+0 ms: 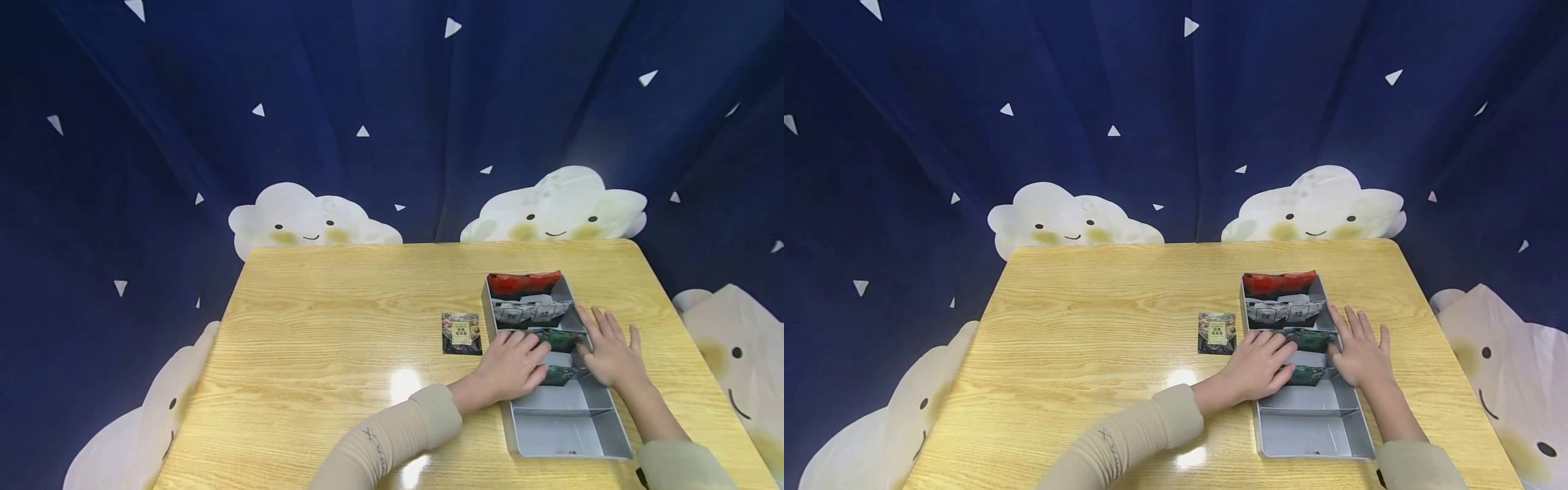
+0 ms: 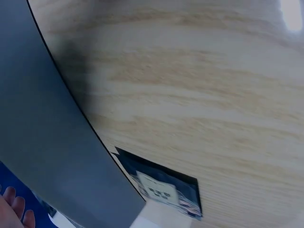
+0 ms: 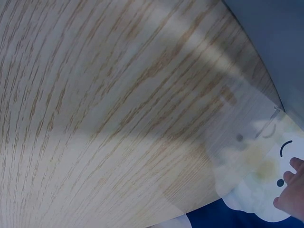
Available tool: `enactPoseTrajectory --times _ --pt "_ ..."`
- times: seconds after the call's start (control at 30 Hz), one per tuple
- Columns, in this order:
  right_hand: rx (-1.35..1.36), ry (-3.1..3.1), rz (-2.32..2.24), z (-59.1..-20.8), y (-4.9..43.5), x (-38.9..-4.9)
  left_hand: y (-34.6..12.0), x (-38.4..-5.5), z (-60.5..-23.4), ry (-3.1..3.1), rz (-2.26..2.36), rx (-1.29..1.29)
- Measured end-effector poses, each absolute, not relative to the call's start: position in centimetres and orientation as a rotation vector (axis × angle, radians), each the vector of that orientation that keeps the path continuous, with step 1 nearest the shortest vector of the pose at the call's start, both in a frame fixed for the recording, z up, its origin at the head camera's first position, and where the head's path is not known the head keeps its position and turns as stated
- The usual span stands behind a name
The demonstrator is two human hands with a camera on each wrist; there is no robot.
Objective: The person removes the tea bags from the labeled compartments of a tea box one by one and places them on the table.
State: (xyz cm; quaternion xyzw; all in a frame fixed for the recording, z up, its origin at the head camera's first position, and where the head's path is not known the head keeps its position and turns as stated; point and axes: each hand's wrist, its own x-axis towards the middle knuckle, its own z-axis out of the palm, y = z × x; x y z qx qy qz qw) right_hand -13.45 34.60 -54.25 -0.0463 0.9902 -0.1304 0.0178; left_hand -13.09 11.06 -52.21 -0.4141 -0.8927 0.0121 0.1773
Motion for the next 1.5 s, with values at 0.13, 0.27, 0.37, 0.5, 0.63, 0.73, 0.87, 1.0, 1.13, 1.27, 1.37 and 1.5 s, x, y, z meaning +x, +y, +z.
enactPoseTrajectory --times 0.13,0.27,0.37,0.5,0.63,0.73,0.87,1.0,1.13,1.27,1.37,1.5 --pt "-0.136 3.069 -0.399 -54.1 34.6 -13.4 11.7 -12.6 -52.7 -2.496 0.079 -1.243" --pt "-0.131 3.063 -0.394 -53.9 34.4 -13.4 12.0 -12.4 -53.1 -2.479 0.121 -1.282" --pt "-0.132 3.065 -0.388 -53.9 34.3 -13.4 12.2 -12.4 -53.3 -2.492 0.141 -1.284" --pt "-0.135 3.073 -0.385 -53.9 34.4 -13.4 12.6 -12.4 -53.4 -2.502 0.154 -1.268" --pt "-0.134 3.078 -0.387 -54.1 34.5 -13.4 12.9 -12.3 -53.6 -2.504 0.175 -1.259" --pt "-0.138 3.077 -0.393 -54.3 34.6 -13.5 13.1 -12.2 -53.5 -2.537 0.210 -1.264" --pt "-0.140 3.073 -0.402 -54.2 34.7 -13.5 13.2 -12.1 -53.2 -2.595 0.235 -1.273" --pt "-0.137 3.072 -0.402 -54.2 34.6 -13.5 13.2 -12.1 -53.2 -2.621 0.235 -1.278" --pt "-0.143 3.077 -0.400 -54.2 34.6 -13.4 13.2 -12.1 -53.3 -2.645 0.234 -1.296" --pt "-0.142 3.080 -0.399 -54.2 34.6 -13.4 13.1 -12.1 -53.3 -2.644 0.232 -1.312" --pt "-0.139 3.082 -0.401 -54.2 34.6 -13.4 13.0 -12.1 -53.2 -2.619 0.232 -1.315" --pt "-0.139 3.087 -0.398 -54.2 34.6 -13.4 12.7 -12.0 -53.0 -2.591 0.202 -1.313"
